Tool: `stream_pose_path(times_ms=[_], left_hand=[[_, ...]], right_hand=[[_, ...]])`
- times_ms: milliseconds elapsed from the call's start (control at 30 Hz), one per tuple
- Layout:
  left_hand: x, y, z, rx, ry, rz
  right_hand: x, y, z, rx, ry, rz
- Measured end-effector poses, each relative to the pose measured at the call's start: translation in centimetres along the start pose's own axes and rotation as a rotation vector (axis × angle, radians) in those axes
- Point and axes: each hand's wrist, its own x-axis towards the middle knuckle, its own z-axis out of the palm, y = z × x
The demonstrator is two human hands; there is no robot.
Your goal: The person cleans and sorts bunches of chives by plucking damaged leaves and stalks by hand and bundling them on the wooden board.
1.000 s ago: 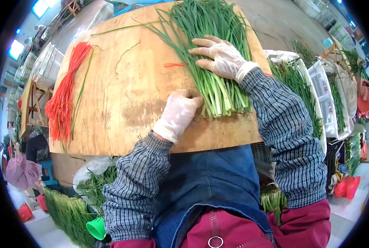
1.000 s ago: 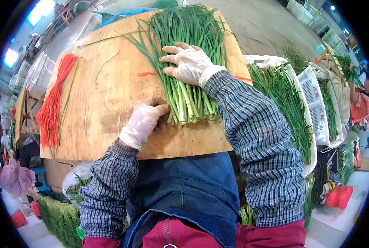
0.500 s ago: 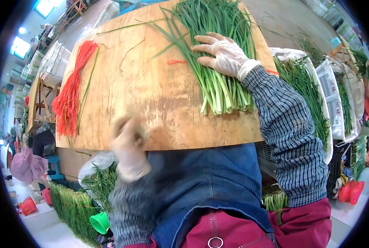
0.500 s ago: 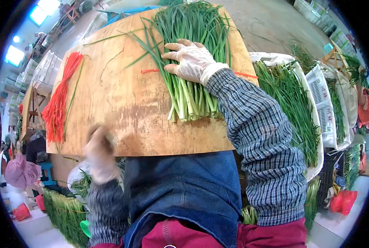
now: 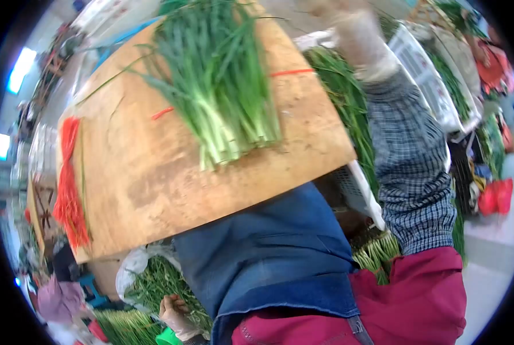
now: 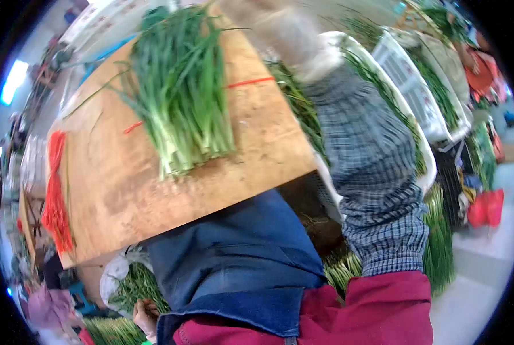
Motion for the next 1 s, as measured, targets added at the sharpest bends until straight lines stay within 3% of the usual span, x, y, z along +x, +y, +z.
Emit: stream_pose_path(times_ms=[67, 100, 233, 367, 500, 633, 733, 833, 1000], left_hand=[[-2.3, 4.3, 5.4, 0.096, -0.25, 0.14], [-2.8, 5.5, 7.1, 0.183, -0.413, 0.224], [-5.5, 10.0, 15.4, 0.385, -0.896, 0.325], [-9.0, 11.1, 22.4, 0.489, -1.249, 0.242], [-10.8, 9.4, 27.8, 0.611, -1.531, 0.136], [-11.2, 7.9, 30.4, 0.649, -1.55, 0.093], [-11.5, 8.0, 31.1, 0.666, -1.494, 0.059], [-11.3, 7.6, 31.7, 0.675, -1.454, 0.017], [-11.5, 7.4, 33.4, 0.715, -1.382, -0.081]], right_hand=[[-1.7, 2.2, -7.0, 0.157, 0.162, 0.165], [-3.1, 3.8, -13.1, 0.217, 0.026, 0.2], [-12.2, 6.7, -26.4, 0.105, 0.49, 0.619], [-23.7, 6.8, -33.6, -0.117, 0.745, 0.9], [-32.3, 8.7, -36.2, -0.307, 0.834, 1.116], [-35.4, 12.6, -36.6, -0.454, 0.649, 1.18], [-35.3, 16.1, -36.9, -0.819, 0.379, 1.051], [-33.2, 18.1, -37.4, -1.142, 0.111, 1.109], [-32.9, 24.1, -38.9, -1.321, -0.166, 0.951]])
